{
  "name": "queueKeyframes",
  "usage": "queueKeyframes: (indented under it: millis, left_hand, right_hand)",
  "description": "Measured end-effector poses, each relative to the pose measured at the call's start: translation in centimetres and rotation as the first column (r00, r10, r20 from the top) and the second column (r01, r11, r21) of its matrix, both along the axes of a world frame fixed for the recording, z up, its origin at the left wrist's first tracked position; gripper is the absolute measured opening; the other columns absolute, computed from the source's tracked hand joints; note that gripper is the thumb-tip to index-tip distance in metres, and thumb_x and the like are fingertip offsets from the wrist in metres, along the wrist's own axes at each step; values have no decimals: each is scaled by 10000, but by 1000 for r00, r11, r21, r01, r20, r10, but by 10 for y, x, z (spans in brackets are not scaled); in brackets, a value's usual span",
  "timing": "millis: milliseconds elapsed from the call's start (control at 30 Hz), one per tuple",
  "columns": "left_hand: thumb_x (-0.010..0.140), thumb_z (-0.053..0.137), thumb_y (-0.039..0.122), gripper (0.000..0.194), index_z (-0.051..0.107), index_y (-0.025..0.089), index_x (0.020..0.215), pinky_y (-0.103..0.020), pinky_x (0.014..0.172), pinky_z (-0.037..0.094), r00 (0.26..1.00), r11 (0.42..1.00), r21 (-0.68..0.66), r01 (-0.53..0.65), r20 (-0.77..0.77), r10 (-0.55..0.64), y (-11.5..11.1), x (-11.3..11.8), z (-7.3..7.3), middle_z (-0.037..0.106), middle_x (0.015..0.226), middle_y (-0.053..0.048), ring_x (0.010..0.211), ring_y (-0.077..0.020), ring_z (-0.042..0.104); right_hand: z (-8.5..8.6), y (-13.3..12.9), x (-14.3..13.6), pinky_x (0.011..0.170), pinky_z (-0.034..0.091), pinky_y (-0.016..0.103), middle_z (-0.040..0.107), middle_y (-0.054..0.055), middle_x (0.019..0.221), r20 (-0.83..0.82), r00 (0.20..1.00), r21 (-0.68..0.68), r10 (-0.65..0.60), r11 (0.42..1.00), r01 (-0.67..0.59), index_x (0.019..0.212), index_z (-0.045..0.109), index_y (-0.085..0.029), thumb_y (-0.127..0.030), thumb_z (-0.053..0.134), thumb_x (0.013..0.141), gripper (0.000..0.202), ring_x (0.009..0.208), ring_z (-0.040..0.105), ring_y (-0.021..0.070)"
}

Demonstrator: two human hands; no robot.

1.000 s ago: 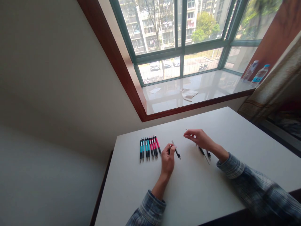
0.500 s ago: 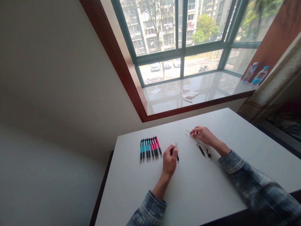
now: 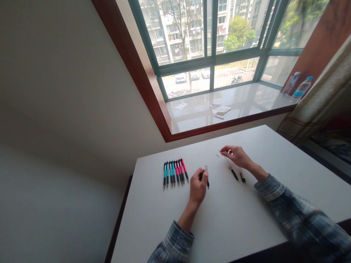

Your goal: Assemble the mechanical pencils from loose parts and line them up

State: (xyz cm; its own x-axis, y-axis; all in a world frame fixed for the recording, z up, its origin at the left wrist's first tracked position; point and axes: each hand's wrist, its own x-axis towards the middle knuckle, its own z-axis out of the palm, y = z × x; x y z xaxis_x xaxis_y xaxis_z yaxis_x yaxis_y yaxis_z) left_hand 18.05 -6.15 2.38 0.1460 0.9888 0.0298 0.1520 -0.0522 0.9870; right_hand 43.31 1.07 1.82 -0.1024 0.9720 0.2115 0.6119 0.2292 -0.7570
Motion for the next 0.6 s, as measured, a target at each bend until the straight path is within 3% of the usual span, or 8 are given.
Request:
queueKeyframes:
  millis: [200, 400, 600]
  left_hand:
    - [941, 579, 518, 354, 617, 192, 809, -229, 575, 323, 997, 999, -7, 44, -59, -44, -1, 0, 0, 456, 610, 47, 578, -122, 409]
    - [951, 595, 544, 380, 690, 181, 890, -232, 561, 301, 995, 998, 11, 56, -88, -55, 0, 0, -4, 460, 606, 49, 567, -114, 388]
    - [949, 604, 535, 372, 690, 176, 902, -232, 565, 296, 995, 998, -2, 56, -77, -56, 1, 1, -4, 469, 622, 42, 581, -115, 387]
  right_hand:
    - [12, -6, -13, 787, 558, 354, 768, 71, 963, -297, 951, -65, 86, 992, -110, 1162, 747, -202, -548, 631, 930, 432, 858, 689, 219]
    - [19, -19, -35, 901, 559, 365, 768, 81, 1043, -521, 836, -92, 172, 963, -255, 1023, 757, -201, -536, 755, 863, 371, 1001, 702, 239]
    - [20, -25, -41, 880, 587, 366, 758, 68, 1008, -582, 786, -88, 209, 944, -317, 1016, 739, -202, -477, 807, 834, 337, 961, 717, 228]
